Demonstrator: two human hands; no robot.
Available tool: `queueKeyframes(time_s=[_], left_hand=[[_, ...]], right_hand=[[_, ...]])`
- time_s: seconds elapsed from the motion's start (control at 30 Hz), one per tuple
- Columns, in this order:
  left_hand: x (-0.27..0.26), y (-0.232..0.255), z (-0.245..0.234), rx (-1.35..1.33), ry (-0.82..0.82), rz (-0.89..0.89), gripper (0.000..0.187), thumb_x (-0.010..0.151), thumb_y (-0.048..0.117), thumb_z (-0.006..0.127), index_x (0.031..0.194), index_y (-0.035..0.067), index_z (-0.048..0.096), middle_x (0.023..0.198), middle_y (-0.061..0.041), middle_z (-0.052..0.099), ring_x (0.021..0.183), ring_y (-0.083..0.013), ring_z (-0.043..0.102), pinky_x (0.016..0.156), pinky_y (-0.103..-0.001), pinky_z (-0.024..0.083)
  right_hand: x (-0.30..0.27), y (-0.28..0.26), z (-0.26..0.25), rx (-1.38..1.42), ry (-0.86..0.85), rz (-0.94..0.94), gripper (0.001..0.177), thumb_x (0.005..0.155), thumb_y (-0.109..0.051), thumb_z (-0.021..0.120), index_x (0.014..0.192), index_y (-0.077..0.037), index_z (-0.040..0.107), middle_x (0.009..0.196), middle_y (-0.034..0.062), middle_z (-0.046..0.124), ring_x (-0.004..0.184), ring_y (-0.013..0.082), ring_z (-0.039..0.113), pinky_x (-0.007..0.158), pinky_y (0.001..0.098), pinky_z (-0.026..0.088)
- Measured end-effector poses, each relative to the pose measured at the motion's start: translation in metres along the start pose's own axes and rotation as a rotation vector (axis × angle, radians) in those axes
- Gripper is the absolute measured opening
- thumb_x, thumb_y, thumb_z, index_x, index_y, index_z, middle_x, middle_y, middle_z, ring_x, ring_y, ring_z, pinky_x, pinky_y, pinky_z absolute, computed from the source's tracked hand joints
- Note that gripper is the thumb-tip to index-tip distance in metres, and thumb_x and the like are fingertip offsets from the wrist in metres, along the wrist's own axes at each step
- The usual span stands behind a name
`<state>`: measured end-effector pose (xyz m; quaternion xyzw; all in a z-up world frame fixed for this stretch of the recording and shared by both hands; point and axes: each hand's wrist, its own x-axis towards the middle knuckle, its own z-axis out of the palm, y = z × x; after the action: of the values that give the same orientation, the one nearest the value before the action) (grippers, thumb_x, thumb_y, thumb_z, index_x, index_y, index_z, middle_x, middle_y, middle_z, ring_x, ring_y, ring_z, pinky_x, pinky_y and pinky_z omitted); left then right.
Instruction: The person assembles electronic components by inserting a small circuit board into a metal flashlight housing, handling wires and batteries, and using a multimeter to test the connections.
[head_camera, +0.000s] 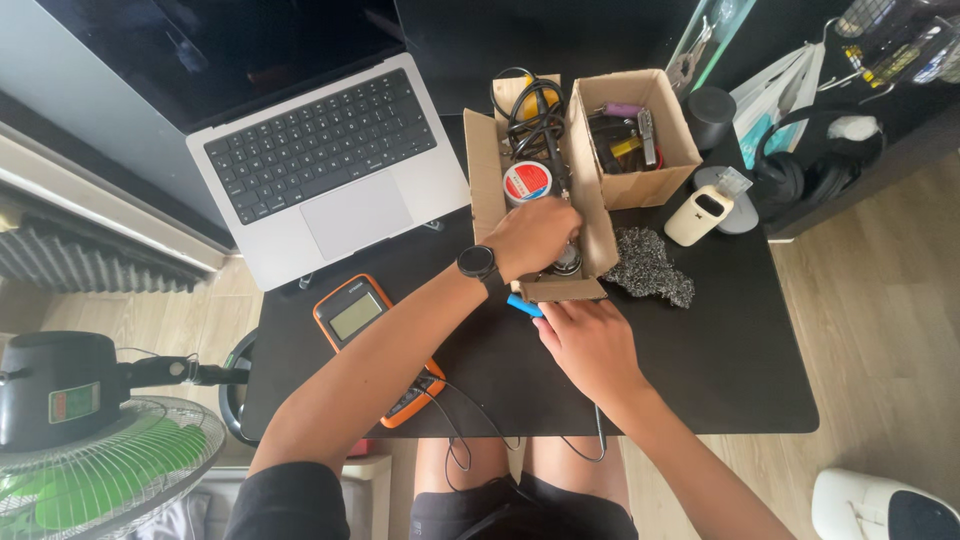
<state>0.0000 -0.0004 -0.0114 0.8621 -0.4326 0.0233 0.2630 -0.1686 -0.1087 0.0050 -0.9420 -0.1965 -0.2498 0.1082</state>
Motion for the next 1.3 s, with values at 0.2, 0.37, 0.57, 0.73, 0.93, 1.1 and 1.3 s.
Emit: queueKeyframes(time_s=[0.2,0.37,0.57,0.73,0.93,1.1,1.3], left_hand=[[-0.013,0.003,-0.052,-0.040,0.094,-0.075,0.012,0.094,0.014,0.065,0.100,0.009,0.073,0.090,-0.016,0.072,0.090,-0.0379,0.069,0.077,-0.051,0.054],[-0.050,0.003,-0.107,-0.058,0.143,-0.050,0.019,0.089,0.017,0.068,0.104,0.008,0.071,0.091,-0.013,0.072,0.085,-0.0360,0.070,0.073,-0.047,0.056],[-0.077,0.009,-0.110,-0.014,0.191,0.012,0.008,0.093,0.014,0.067,0.099,0.010,0.071,0.095,-0.008,0.073,0.090,-0.0316,0.070,0.077,-0.044,0.057],[-0.087,0.018,-0.106,0.026,0.176,0.008,0.018,0.088,0.018,0.072,0.105,0.010,0.071,0.091,-0.009,0.070,0.090,-0.0325,0.067,0.078,-0.046,0.054],[-0.098,0.012,-0.108,-0.018,0.177,0.008,0.018,0.087,0.016,0.070,0.104,0.011,0.072,0.092,-0.009,0.071,0.092,-0.0316,0.067,0.079,-0.046,0.052],[-0.100,0.012,-0.104,-0.066,0.206,-0.010,0.017,0.088,0.016,0.070,0.104,0.011,0.072,0.094,-0.007,0.073,0.092,-0.0300,0.068,0.081,-0.045,0.053],[-0.103,0.010,-0.105,-0.060,0.200,-0.014,0.017,0.089,0.017,0.070,0.104,0.009,0.072,0.095,-0.009,0.071,0.090,-0.0311,0.068,0.081,-0.045,0.054]], right_hand=[[-0.006,0.003,-0.040,0.195,-0.244,0.173,0.016,0.077,-0.024,0.081,0.089,-0.016,0.073,0.066,0.0007,0.064,0.062,0.0214,0.063,0.065,0.0358,0.051],[0.028,0.057,-0.127,0.294,-0.154,0.241,0.018,0.080,-0.020,0.078,0.095,-0.011,0.076,0.076,0.0034,0.072,0.062,0.0169,0.069,0.060,0.0331,0.052],[0.097,0.065,-0.113,0.135,-0.373,-0.052,0.019,0.081,-0.029,0.078,0.092,-0.013,0.081,0.080,0.0015,0.072,0.081,0.0227,0.066,0.076,0.0401,0.049],[0.111,0.042,-0.070,-0.044,-0.483,-0.088,0.019,0.082,-0.033,0.075,0.091,-0.017,0.082,0.083,-0.0017,0.072,0.096,0.0236,0.062,0.086,0.0429,0.044],[0.120,0.121,-0.089,0.030,-0.162,-0.061,0.019,0.088,-0.034,0.076,0.095,-0.017,0.082,0.082,0.0029,0.071,0.079,0.0275,0.063,0.077,0.0432,0.050],[0.148,0.223,-0.071,-0.290,-0.303,0.115,0.020,0.092,-0.043,0.075,0.100,-0.027,0.084,0.087,0.0004,0.075,0.083,0.0302,0.068,0.074,0.0467,0.053],[0.160,0.243,-0.027,-0.314,-0.682,0.256,0.024,0.087,-0.053,0.071,0.100,-0.038,0.085,0.089,-0.0003,0.079,0.110,0.0349,0.063,0.097,0.0535,0.050]])
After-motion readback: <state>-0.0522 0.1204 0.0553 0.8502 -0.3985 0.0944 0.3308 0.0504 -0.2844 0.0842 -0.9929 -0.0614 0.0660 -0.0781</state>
